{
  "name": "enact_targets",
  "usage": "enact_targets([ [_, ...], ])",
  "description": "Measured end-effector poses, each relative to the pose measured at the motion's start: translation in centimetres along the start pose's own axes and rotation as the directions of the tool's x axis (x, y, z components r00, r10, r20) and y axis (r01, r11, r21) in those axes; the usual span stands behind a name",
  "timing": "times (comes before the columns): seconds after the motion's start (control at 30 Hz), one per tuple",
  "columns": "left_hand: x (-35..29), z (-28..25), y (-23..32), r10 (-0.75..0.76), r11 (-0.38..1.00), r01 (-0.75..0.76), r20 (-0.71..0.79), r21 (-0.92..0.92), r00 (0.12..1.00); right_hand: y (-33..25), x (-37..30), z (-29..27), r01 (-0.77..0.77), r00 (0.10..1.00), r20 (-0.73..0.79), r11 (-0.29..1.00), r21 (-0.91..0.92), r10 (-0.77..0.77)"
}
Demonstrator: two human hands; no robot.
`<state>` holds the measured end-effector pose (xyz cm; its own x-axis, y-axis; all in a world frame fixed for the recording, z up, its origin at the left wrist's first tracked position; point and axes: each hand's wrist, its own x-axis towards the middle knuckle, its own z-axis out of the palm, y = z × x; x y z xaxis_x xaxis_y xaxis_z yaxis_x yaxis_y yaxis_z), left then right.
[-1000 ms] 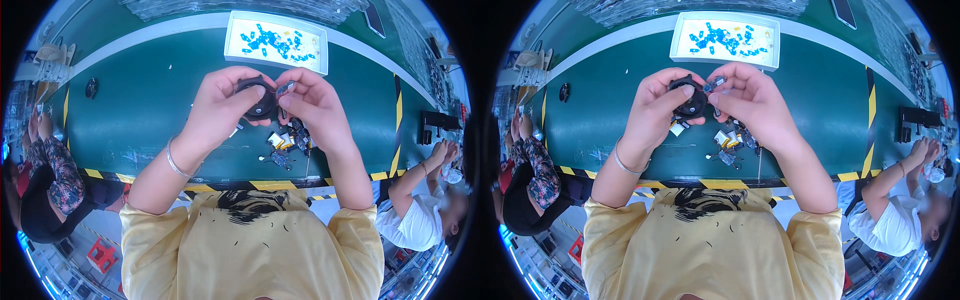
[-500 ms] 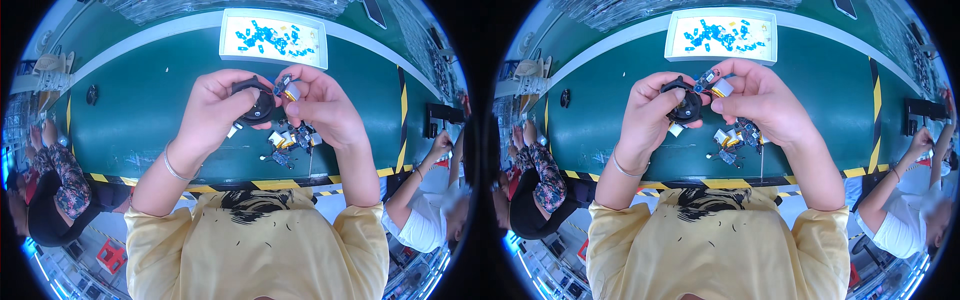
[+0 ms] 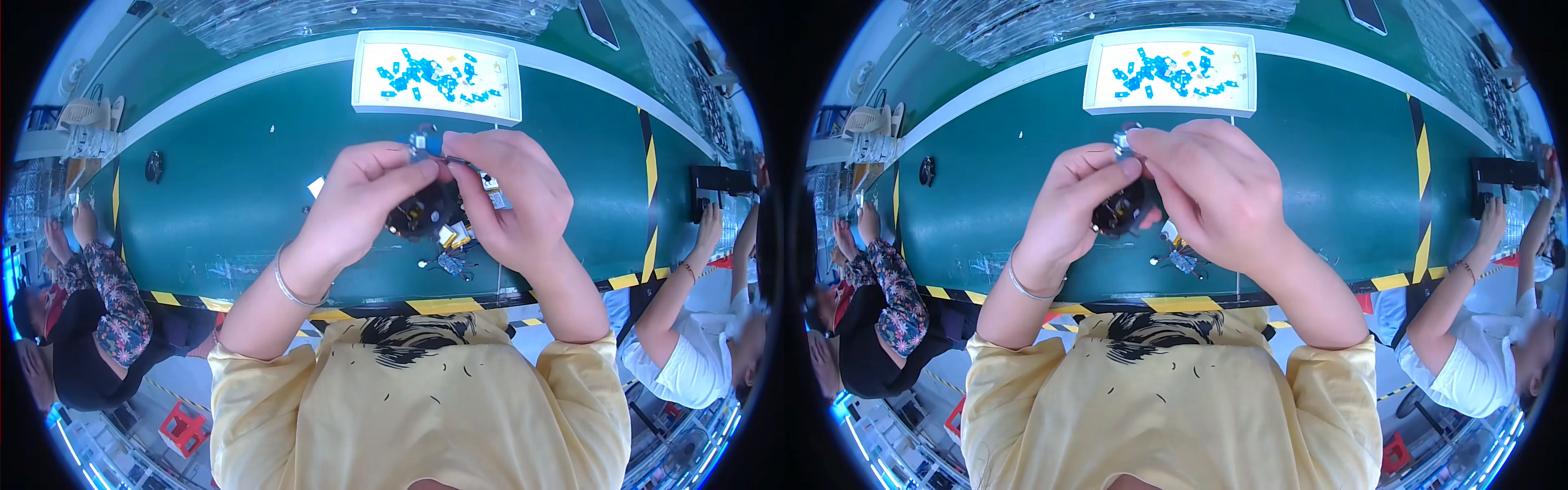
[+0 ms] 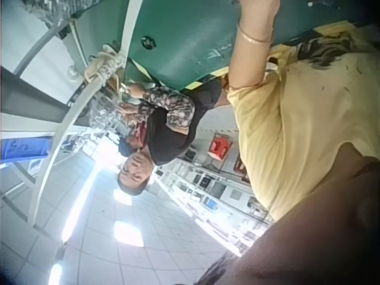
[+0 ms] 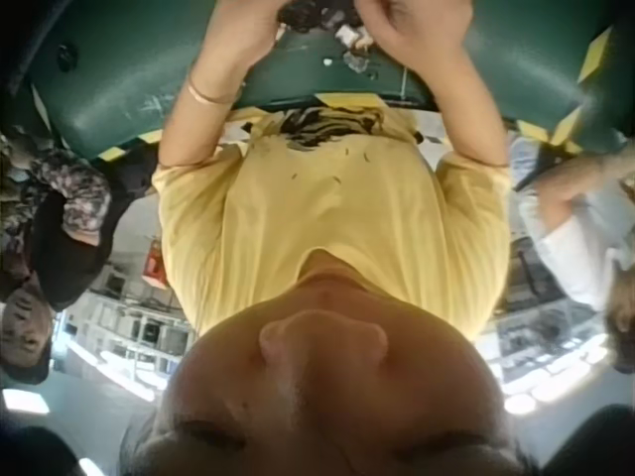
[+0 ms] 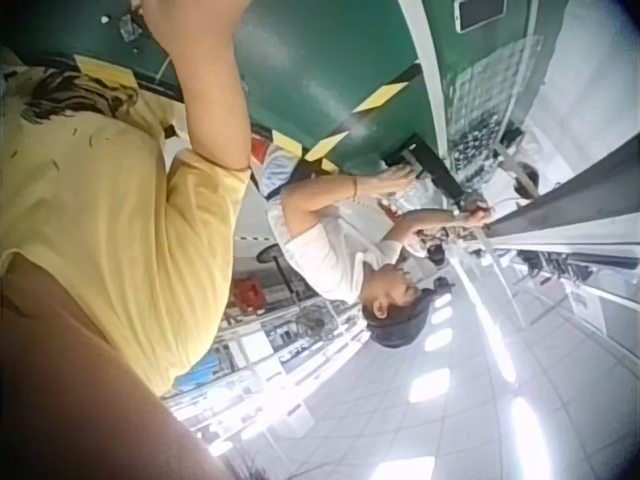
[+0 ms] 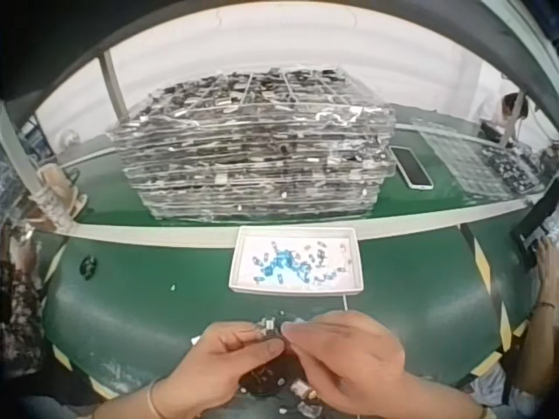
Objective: Assembling electronic components into a circular housing unit on a production line.
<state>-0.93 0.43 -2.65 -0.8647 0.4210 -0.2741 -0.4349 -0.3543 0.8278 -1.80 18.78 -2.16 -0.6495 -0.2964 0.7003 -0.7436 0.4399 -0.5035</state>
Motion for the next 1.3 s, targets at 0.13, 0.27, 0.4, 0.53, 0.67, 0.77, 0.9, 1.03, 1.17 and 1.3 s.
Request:
enact_targets([
  [0.13, 0.0, 0.3, 0.1, 0.118, 0.97, -0.124, -0.038, -0.208, 0.992, 0.2, 0.1, 0.1, 0.224, 0.974, 0.012, 0.954, -0.2, -0.226],
  [0.27, 0.1, 0.1, -0.4, 0.136, 0.964, -0.155, -0.096, -0.218, 0.986, -0.2, 0.1, 0.7, 0.174, 0.984, 0.003, 0.969, -0.177, -0.176],
  [0.4, 0.1, 0.1, -0.1, 0.1, 0.956, -0.116, -0.07, -0.269, 0.992, -0.5, 0.1, 0.1, -0.263, 0.965, 0.066, 0.938, 0.227, 0.254],
  [0.53, 0.1, 0.3, 0.1, 0.079, 0.969, -0.099, -0.095, -0.227, 0.992, -0.2, 0.7, -0.3, -0.177, 0.98, 0.113, 0.974, 0.142, 0.162],
  [0.67, 0.4, -0.7, -0.5, 0.111, 0.988, -0.113, -0.026, -0.104, 0.993, 0.4, 0.7, -0.4, -0.223, 0.968, 0.148, 0.966, 0.132, 0.204],
  [0.77, 0.4, -0.8, -0.2, 0.138, 0.978, -0.129, -0.042, 0.161, 0.99, 2.4, 0.7, -0.7, -0.166, 0.976, 0.118, 0.974, -0.153, 0.185],
  [0.9, 0.9, -1.9, 0.2, 0.157, 0.982, -0.143, -0.116, 0.122, 0.981, 3.7, 0.5, -1.0, 0.037, 0.927, 0.359, 0.926, -0.376, 0.109],
  [1.03, 0.6, -1.8, 1.0, 0.123, 0.992, -0.12, -0.167, 0.031, 0.978, 2.7, 1.2, -2.2, -0.004, 0.974, 0.21, 0.932, -0.362, 0.086],
  [1.17, 0.4, -1.2, 1.1, 0.092, 0.995, -0.099, -0.176, -0.031, 0.98, 2.3, 1.0, -1.6, -0.004, 0.977, 0.202, 0.948, -0.317, 0.071],
  [1.3, 0.2, -0.6, 0.8, 0.057, 0.994, -0.075, -0.202, -0.084, 0.978, -0.6, 0.6, 0.3, -0.203, 0.971, 0.135, 0.978, 0.041, 0.196],
])
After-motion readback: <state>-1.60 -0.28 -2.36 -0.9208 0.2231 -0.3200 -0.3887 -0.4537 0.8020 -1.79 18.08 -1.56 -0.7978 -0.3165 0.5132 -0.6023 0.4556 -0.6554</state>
